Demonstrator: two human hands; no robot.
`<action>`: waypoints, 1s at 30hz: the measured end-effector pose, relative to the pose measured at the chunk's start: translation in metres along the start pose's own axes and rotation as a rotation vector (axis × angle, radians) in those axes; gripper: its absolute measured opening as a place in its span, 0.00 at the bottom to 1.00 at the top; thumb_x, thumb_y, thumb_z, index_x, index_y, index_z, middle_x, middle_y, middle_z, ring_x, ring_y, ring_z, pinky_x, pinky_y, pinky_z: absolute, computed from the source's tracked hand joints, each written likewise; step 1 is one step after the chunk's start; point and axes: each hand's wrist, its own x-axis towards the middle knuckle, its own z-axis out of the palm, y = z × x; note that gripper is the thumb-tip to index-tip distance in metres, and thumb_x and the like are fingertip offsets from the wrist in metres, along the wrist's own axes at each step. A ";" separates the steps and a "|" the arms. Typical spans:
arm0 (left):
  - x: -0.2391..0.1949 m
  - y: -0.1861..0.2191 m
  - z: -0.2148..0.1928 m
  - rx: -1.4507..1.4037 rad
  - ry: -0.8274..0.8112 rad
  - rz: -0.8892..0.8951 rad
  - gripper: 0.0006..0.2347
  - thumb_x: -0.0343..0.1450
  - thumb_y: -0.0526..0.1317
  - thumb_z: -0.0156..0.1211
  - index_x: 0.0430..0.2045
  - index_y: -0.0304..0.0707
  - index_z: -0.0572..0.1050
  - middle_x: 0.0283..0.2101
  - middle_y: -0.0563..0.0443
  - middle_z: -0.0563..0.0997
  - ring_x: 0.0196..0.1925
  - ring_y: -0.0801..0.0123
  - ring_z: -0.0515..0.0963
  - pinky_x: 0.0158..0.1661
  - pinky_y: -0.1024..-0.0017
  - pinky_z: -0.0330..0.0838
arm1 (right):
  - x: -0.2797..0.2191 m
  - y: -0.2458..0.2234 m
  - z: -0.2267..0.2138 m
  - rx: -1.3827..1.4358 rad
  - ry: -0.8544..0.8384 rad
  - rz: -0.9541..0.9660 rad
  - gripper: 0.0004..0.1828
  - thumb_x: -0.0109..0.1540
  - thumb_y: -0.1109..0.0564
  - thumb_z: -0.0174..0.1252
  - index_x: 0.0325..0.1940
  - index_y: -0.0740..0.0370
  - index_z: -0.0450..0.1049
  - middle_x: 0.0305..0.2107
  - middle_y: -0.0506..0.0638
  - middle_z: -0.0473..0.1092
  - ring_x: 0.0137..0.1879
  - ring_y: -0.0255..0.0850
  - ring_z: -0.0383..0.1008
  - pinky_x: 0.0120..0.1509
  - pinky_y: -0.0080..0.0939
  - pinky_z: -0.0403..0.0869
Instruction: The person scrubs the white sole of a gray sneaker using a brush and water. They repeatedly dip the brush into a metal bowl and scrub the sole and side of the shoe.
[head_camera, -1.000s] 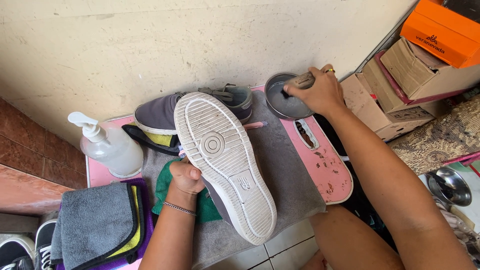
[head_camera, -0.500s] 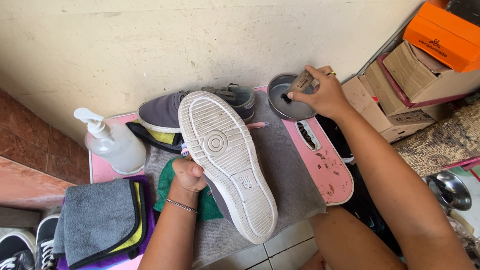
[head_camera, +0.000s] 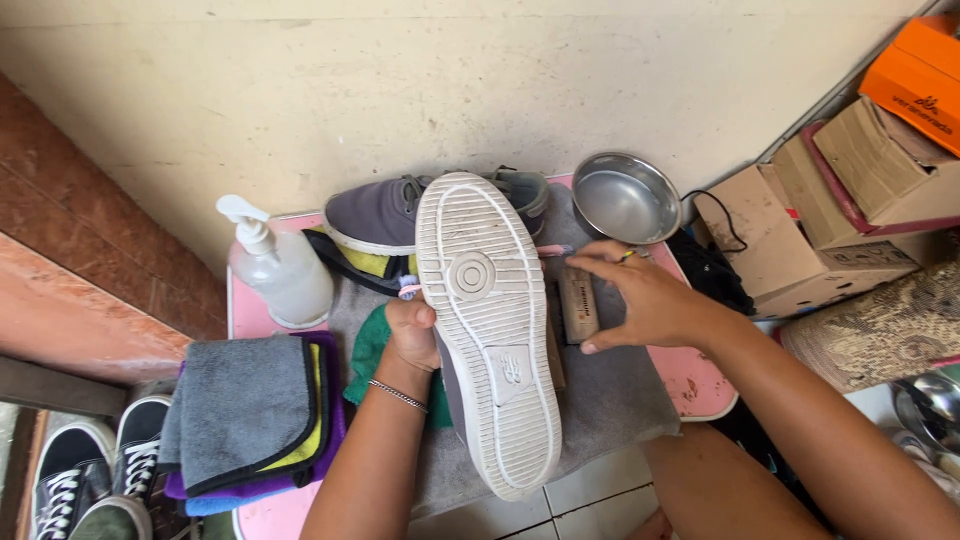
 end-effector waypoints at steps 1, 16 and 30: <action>0.000 0.002 -0.003 0.004 0.000 0.003 0.41 0.50 0.37 0.63 0.65 0.18 0.80 0.46 0.24 0.90 0.48 0.33 0.91 0.61 0.30 0.77 | -0.003 -0.010 -0.004 0.001 0.000 -0.005 0.67 0.41 0.46 0.92 0.80 0.65 0.71 0.73 0.68 0.67 0.72 0.69 0.74 0.72 0.60 0.81; 0.009 0.007 0.021 -0.008 0.023 -0.004 0.44 0.51 0.45 0.60 0.68 0.22 0.78 0.51 0.24 0.88 0.51 0.33 0.90 0.66 0.27 0.72 | -0.003 -0.056 0.019 -0.323 -0.160 -0.129 0.54 0.47 0.36 0.82 0.71 0.62 0.74 0.67 0.61 0.73 0.74 0.61 0.67 0.70 0.64 0.66; 0.000 -0.004 0.019 -0.048 0.070 -0.001 0.45 0.51 0.48 0.59 0.68 0.24 0.78 0.54 0.24 0.88 0.53 0.31 0.89 0.70 0.26 0.67 | -0.023 0.021 -0.002 -0.135 -0.180 0.255 0.57 0.44 0.52 0.88 0.74 0.47 0.69 0.68 0.62 0.77 0.80 0.68 0.63 0.82 0.65 0.63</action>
